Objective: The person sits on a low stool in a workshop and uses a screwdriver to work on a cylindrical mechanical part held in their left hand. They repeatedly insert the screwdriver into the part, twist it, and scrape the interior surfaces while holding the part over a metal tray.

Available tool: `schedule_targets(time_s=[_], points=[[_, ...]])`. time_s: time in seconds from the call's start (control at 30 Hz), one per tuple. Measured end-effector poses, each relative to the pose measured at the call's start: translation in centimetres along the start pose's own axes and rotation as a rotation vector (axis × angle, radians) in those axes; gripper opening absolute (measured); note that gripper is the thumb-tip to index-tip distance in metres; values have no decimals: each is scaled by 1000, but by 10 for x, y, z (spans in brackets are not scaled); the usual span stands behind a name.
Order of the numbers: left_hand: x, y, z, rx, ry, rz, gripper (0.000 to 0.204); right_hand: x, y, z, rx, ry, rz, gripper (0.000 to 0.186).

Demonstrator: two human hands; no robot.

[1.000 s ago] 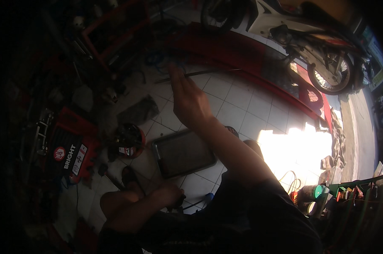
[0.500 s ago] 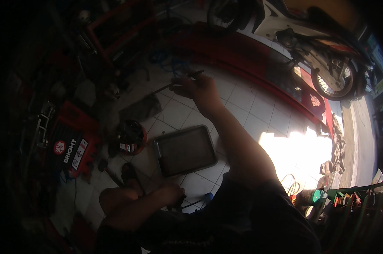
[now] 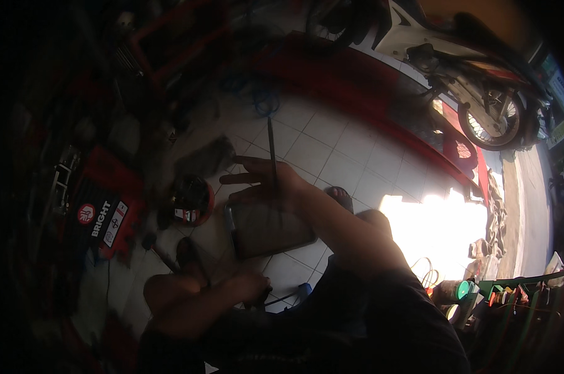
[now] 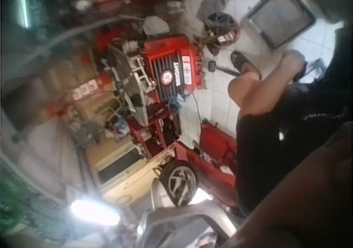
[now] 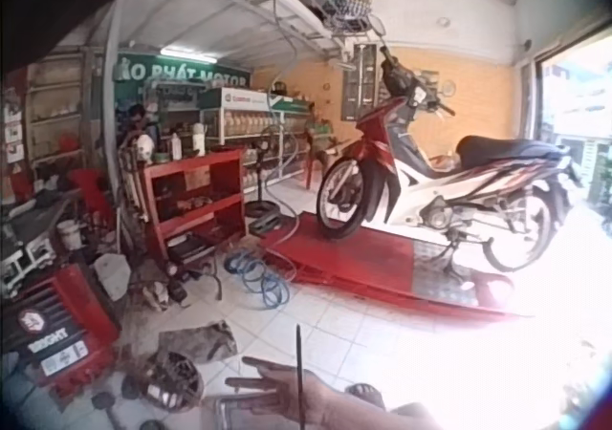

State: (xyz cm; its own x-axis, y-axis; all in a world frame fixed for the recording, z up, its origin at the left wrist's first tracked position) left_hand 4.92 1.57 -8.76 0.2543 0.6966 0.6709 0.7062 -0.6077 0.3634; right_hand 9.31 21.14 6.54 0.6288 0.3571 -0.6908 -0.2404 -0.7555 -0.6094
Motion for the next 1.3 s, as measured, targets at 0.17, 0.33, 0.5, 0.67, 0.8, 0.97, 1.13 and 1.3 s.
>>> schedule_targets(time_s=[0.17, 0.33, 0.5, 0.67, 0.8, 0.97, 1.13, 1.3], points=[[-15, -4, -3, -9, 23, 16, 27, 4, 123, -19, -508, -28, -15, 49], [-13, -5, -5, 1, -151, 34, 58, 22, 69, -9, -387, 312, -252, 58], [-7, -9, 3, 23, -190, 42, 69, 77, 95, 23, -360, 436, -195, 56], [-9, -17, 1, 93, -291, -18, 71, 42, 65, 22, -109, 380, -96, 41], [0, -11, 3, 27, -205, 38, 69, 41, 18, 13, 108, 389, -379, 40], [8, -13, -7, 67, -227, 22, 68, 30, -17, 10, 273, 409, -628, 42], [-8, -17, 0, 71, -253, -2, 72, 25, -48, 2, 403, 426, -621, 42], [-5, -13, -4, 66, -294, 20, 81, 31, -55, 7, 394, 291, -246, 51]])
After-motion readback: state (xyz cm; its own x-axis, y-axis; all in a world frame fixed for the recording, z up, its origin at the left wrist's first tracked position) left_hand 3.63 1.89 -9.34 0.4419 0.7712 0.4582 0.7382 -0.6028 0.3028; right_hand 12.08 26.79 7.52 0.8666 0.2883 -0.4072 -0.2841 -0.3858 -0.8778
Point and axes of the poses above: each hand's wrist, its own z-axis towards the middle knuckle, its own x-axis out of the back of the hand, y = z × x, the point moved 8 cm from there along z, towards the middle knuckle, and after that the axes turned 4 degrees about -x, right-handed, at the moved point
